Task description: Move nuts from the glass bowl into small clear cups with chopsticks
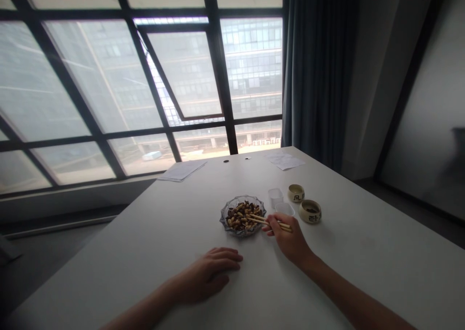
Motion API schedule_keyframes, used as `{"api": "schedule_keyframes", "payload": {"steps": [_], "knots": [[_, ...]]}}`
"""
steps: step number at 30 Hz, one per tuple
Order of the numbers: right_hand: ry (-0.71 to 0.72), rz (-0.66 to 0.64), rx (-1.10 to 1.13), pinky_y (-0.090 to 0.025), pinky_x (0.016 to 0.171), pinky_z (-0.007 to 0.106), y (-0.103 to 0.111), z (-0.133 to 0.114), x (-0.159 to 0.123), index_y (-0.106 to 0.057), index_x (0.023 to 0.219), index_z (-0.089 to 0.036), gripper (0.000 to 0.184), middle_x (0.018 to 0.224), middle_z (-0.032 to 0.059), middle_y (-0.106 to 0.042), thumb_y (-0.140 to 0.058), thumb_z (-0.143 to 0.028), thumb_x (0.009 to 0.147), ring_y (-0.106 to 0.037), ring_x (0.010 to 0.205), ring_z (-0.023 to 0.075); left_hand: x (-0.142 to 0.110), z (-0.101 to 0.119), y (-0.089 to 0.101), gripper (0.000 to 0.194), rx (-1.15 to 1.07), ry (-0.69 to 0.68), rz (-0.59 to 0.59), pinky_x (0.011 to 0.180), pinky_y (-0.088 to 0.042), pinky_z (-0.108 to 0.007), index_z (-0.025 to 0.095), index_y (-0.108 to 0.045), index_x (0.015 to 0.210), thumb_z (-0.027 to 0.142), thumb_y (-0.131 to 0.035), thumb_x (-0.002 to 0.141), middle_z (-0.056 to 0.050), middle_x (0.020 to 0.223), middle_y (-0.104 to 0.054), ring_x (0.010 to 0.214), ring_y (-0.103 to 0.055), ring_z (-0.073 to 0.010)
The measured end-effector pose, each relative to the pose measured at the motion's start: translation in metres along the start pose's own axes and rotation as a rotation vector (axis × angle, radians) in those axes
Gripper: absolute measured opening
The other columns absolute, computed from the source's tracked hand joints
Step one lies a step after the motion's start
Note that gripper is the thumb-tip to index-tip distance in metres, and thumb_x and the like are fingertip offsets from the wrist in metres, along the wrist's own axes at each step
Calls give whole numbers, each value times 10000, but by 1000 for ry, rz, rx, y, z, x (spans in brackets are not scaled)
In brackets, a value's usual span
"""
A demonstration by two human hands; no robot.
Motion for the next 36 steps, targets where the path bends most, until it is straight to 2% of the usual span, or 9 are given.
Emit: {"api": "schedule_keyframes", "payload": {"steps": [5,10,17,25,28,36], "knots": [[28,-26,-4,-662,688,405,0,3,-1,-748,865,-123,551,861,168,-787,-663,-667,887,-791,799,315,0,1,1,385,-8,-3,4,1179,-438,-392,285,-663,1300,187,-609,932,-63,1434,-649,1362,-574,-258],[40,15,23,-667,715,407,3,7,-3,-761,899,-119,520,878,165,-793,-664,-629,908,-792,804,309,0,-1,0,435,0,2,-6,1191,-424,-391,296,-651,1314,152,-617,905,-43,1453,-636,1371,-565,-248],[21,52,73,-664,679,376,12,2,-5,-762,881,-109,526,874,175,-795,-701,-631,880,-795,796,308,1,-2,-1,473,8,20,-9,1189,-424,-386,305,-654,1313,115,-615,881,-29,1449,-638,1370,-563,-242],[13,7,109,-657,654,380,-2,8,1,-749,871,-113,529,842,162,-788,-705,-640,868,-793,797,322,1,1,-1,464,10,26,-13,1192,-416,-388,305,-654,1302,123,-622,876,-29,1449,-637,1374,-559,-244],[-7,30,134,-660,654,394,-7,11,3,-750,869,-110,559,837,163,-789,-722,-667,834,-792,784,329,1,2,0,457,5,20,-6,1188,-423,-383,301,-655,1303,130,-618,881,-34,1444,-641,1372,-562,-246],[-17,91,150,-674,676,412,-4,10,-3,-764,854,-124,554,849,167,-798,-730,-676,822,-796,778,337,0,0,0,428,-8,-4,3,1179,-436,-425,287,-660,1308,159,-612,903,-65,1441,-644,1359,-573,-276]]}}
Point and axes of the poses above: each hand's wrist, its own x-axis towards the middle knuckle, its own y-axis out of the back of the hand, z = x × y, the point moved 3 cm from there along x, towards the middle knuckle
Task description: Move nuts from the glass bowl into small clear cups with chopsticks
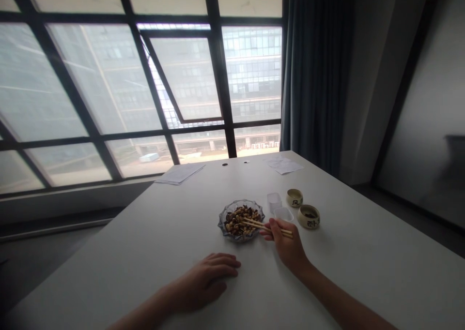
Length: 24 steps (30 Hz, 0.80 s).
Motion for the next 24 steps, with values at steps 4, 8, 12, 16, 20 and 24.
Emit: {"api": "schedule_keyframes", "payload": {"steps": [4,8,12,16,20,24], "knots": [[32,57,8,-680,657,396,14,-13,0,-768,850,-114,553,826,165,-794,-756,-666,809,-798,765,331,0,-1,-1,448,1,6,-7,1181,-433,-413,299,-654,1311,144,-619,893,-50,1440,-646,1363,-572,-266],[108,178,7,-683,653,367,47,-38,8,-764,839,-130,503,833,153,-797,-780,-631,805,-799,753,318,0,0,-1,467,2,17,-8,1189,-424,-397,300,-656,1312,121,-621,882,-42,1447,-641,1374,-562,-257],[228,324,-51,-682,713,361,97,-57,23,-764,869,-137,458,845,146,-799,-781,-592,826,-800,771,307,0,0,-1,442,2,21,-8,1192,-424,-402,292,-662,1308,135,-618,897,-49,1444,-642,1377,-558,-258],[279,459,-32,-681,684,345,138,-55,39,-744,830,-117,498,785,143,-783,-802,-611,792,-798,731,302,1,1,-2,406,3,23,-3,1188,-430,-420,278,-669,1299,157,-602,917,-68,1439,-643,1375,-557,-268],[247,461,-25,-681,637,330,152,-43,48,-730,785,-111,543,755,143,-770,-855,-633,705,-794,701,302,2,1,-2,384,-2,14,4,1181,-440,-421,276,-668,1302,188,-593,936,-78,1437,-642,1367,-564,-273],[246,444,-44,-681,622,320,153,-41,49,-728,784,-117,544,750,127,-766,-860,-638,696,-796,710,300,2,-2,-3,371,2,16,-3,1187,-434,-406,281,-663,1308,205,-585,954,-73,1440,-639,1371,-560,-261]]}}
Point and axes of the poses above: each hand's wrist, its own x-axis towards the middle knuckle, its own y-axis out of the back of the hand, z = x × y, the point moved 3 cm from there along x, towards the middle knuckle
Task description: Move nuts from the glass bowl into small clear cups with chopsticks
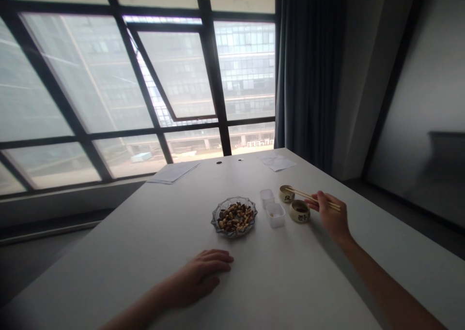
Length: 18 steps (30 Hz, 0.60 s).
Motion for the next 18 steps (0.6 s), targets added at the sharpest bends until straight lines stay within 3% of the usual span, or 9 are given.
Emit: {"api": "schedule_keyframes", "payload": {"steps": [4,7,14,18], "knots": [[17,5,-9,-679,631,310,-7,-15,-3,-721,785,-123,534,746,118,-763,-820,-646,748,-798,724,294,-1,-3,-2,335,-16,-13,14,1174,-446,-408,272,-669,1306,271,-577,984,-91,1436,-641,1370,-560,-268],[16,-42,-6,-676,617,310,-26,-36,-6,-725,765,-132,524,739,117,-764,-817,-647,750,-794,694,284,-1,-3,-4,331,-23,-19,15,1179,-438,-420,269,-668,1317,316,-563,1007,-98,1438,-639,1369,-560,-271],[-152,-435,-76,-659,559,295,-109,-81,-15,-731,704,-132,455,721,137,-771,-812,-567,810,-775,610,256,-1,3,-6,342,5,-16,22,1191,-426,-425,259,-647,1342,306,-547,1018,-102,1443,-633,1364,-560,-263],[-218,-645,-148,-638,518,266,-142,-94,-16,-710,653,-128,476,639,147,-748,-771,-551,863,-759,557,238,-1,5,-8,335,16,22,64,1188,-438,-410,244,-658,1327,311,-547,1018,-114,1452,-619,1366,-557,-262]]}}
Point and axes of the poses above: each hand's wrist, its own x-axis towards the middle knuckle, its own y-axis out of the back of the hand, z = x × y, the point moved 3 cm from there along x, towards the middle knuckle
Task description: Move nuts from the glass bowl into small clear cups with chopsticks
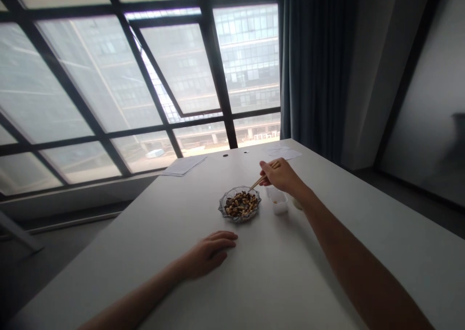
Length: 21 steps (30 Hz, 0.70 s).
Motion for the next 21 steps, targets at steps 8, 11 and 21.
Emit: {"api": "schedule_keyframes", "payload": {"steps": [8,11,21], "knots": [[19,-270,-129,-639,520,298,-10,1,27,-718,649,-111,537,638,170,-746,-752,-608,849,-751,539,245,3,4,-5,296,1,30,43,1176,-456,-390,229,-688,1263,297,-553,1009,-115,1408,-647,1330,-590,-247],[62,-380,-126,-633,534,288,-17,7,36,-734,668,-107,522,653,156,-753,-773,-601,830,-753,560,232,4,6,-6,282,19,49,61,1163,-468,-384,228,-698,1240,290,-564,1000,-111,1392,-659,1308,-608,-243],[145,-469,-219,-621,552,267,-13,27,37,-740,712,-100,534,689,135,-767,-727,-611,866,-753,584,206,7,2,-8,273,-15,63,73,1145,-476,-351,228,-694,1236,235,-546,1007,-97,1386,-664,1283,-628,-221]]}}
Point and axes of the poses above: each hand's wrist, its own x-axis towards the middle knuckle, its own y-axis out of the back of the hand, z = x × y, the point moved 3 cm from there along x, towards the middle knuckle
